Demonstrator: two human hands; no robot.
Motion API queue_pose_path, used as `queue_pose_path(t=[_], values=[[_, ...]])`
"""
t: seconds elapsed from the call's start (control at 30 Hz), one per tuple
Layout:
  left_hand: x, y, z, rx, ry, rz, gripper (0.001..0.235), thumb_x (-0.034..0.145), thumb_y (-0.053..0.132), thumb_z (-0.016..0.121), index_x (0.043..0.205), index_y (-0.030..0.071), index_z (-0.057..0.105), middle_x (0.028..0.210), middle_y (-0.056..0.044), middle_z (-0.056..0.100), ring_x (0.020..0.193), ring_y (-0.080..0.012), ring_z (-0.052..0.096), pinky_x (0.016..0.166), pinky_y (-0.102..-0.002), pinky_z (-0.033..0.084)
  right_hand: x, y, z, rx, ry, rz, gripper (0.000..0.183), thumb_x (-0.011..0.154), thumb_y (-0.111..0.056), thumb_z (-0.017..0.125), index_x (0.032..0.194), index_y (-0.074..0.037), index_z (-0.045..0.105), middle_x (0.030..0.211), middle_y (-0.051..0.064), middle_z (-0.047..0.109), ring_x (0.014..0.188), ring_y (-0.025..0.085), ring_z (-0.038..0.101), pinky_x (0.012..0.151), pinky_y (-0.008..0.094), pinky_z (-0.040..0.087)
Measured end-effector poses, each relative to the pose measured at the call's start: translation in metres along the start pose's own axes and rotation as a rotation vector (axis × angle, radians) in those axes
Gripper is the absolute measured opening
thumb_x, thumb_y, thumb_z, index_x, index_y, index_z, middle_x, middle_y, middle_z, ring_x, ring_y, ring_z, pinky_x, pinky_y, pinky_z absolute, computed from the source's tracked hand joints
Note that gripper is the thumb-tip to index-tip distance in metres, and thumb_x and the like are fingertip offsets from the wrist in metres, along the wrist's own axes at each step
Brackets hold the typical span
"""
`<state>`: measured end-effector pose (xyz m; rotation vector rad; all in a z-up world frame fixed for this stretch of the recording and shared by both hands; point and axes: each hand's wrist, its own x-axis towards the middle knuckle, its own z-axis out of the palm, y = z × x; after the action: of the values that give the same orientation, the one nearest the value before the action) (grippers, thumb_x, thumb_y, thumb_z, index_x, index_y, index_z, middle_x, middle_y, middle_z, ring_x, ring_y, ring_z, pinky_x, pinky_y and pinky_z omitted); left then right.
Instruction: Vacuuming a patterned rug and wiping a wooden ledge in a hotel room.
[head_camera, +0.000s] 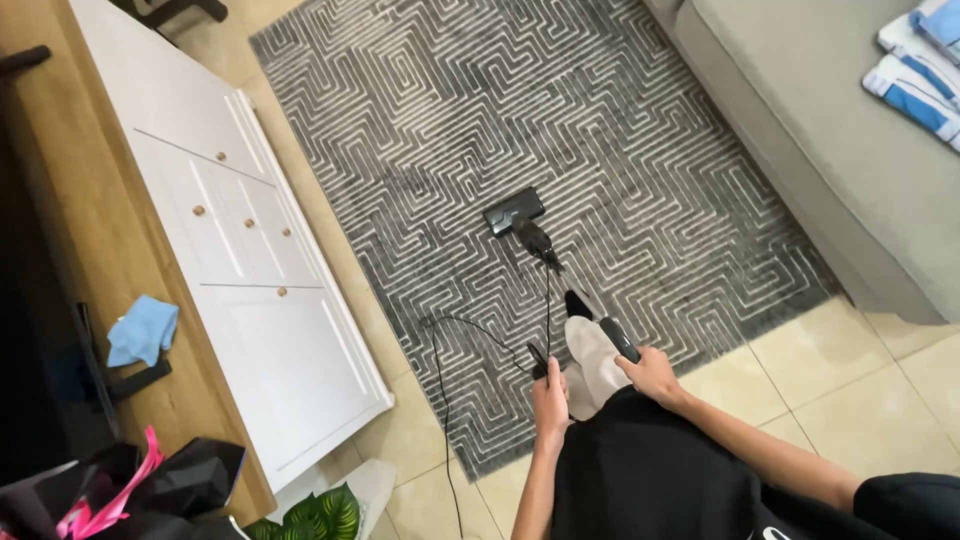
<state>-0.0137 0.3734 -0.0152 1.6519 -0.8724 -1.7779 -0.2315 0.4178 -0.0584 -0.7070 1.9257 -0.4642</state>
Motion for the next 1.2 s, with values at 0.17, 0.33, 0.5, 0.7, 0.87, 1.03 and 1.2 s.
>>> queue_pose_path(t=[0.17,0.33,0.5,0.7,0.87,1.03,1.2], values=[[-0.025,0.004,-0.01,0.062,0.005,-0.013,0.061,0.105,0.053,0.048,0.061,0.012,0.037,0.055,0.005,0.033,0.05,-0.0101,0.031,0.049,-0.034,0.023,-0.01,-0.006,0.004,-0.03,0.094,-0.153,0.041,0.083,-0.034,0.072,0.081,0.006,0.07,0.055,0.016,0.065,0.049,0.023,0.067,0.053,0.042,0.053],[-0.02,-0.001,-0.018,0.118,0.016,0.018,0.063,0.105,0.054,0.047,0.059,0.011,0.036,0.053,0.004,0.034,0.049,-0.0102,0.033,0.049,-0.034,0.024,0.002,-0.027,0.013,-0.009,0.105,-0.125,0.04,0.083,-0.033,0.071,0.087,0.007,0.071,0.058,0.02,0.067,0.051,0.026,0.069,0.055,0.045,0.054],[-0.005,0.004,-0.024,0.043,0.033,0.0,0.062,0.106,0.052,0.048,0.06,0.013,0.033,0.056,0.004,0.031,0.051,-0.0097,0.031,0.049,-0.034,0.023,0.037,-0.032,0.023,-0.06,0.157,-0.219,0.041,0.082,-0.032,0.071,0.082,0.009,0.07,0.062,0.025,0.065,0.056,0.033,0.07,0.061,0.047,0.053],[0.03,0.041,-0.03,0.038,0.095,0.028,0.06,0.105,0.05,0.047,0.059,0.013,0.035,0.055,0.004,0.033,0.051,-0.0098,0.033,0.05,-0.034,0.025,0.1,-0.059,0.023,-0.117,0.142,-0.145,0.045,0.083,-0.037,0.072,0.081,0.008,0.071,0.063,0.025,0.066,0.059,0.034,0.07,0.062,0.048,0.053],[0.068,0.063,-0.033,-0.005,0.112,0.043,0.06,0.106,0.051,0.046,0.061,0.013,0.033,0.056,0.004,0.031,0.051,-0.0102,0.03,0.05,-0.034,0.023,0.148,-0.103,0.009,-0.147,0.101,-0.137,0.045,0.083,-0.038,0.072,0.082,0.007,0.073,0.065,0.026,0.068,0.064,0.038,0.072,0.064,0.048,0.055],[0.097,0.096,-0.024,-0.1,0.15,0.009,0.058,0.105,0.052,0.046,0.064,0.014,0.033,0.056,0.004,0.029,0.05,-0.0114,0.029,0.05,-0.035,0.022,0.235,-0.133,0.004,-0.259,0.17,-0.226,0.049,0.082,-0.04,0.075,0.084,0.008,0.073,0.066,0.028,0.067,0.068,0.039,0.074,0.065,0.049,0.056],[0.117,0.122,-0.012,-0.06,0.179,0.023,0.06,0.106,0.052,0.044,0.062,0.014,0.032,0.056,0.004,0.026,0.051,-0.0111,0.024,0.051,-0.034,0.018,0.273,-0.209,-0.007,-0.219,0.149,-0.311,0.049,0.085,-0.041,0.072,0.077,0.007,0.07,0.058,0.022,0.065,0.063,0.033,0.074,0.059,0.045,0.057]])
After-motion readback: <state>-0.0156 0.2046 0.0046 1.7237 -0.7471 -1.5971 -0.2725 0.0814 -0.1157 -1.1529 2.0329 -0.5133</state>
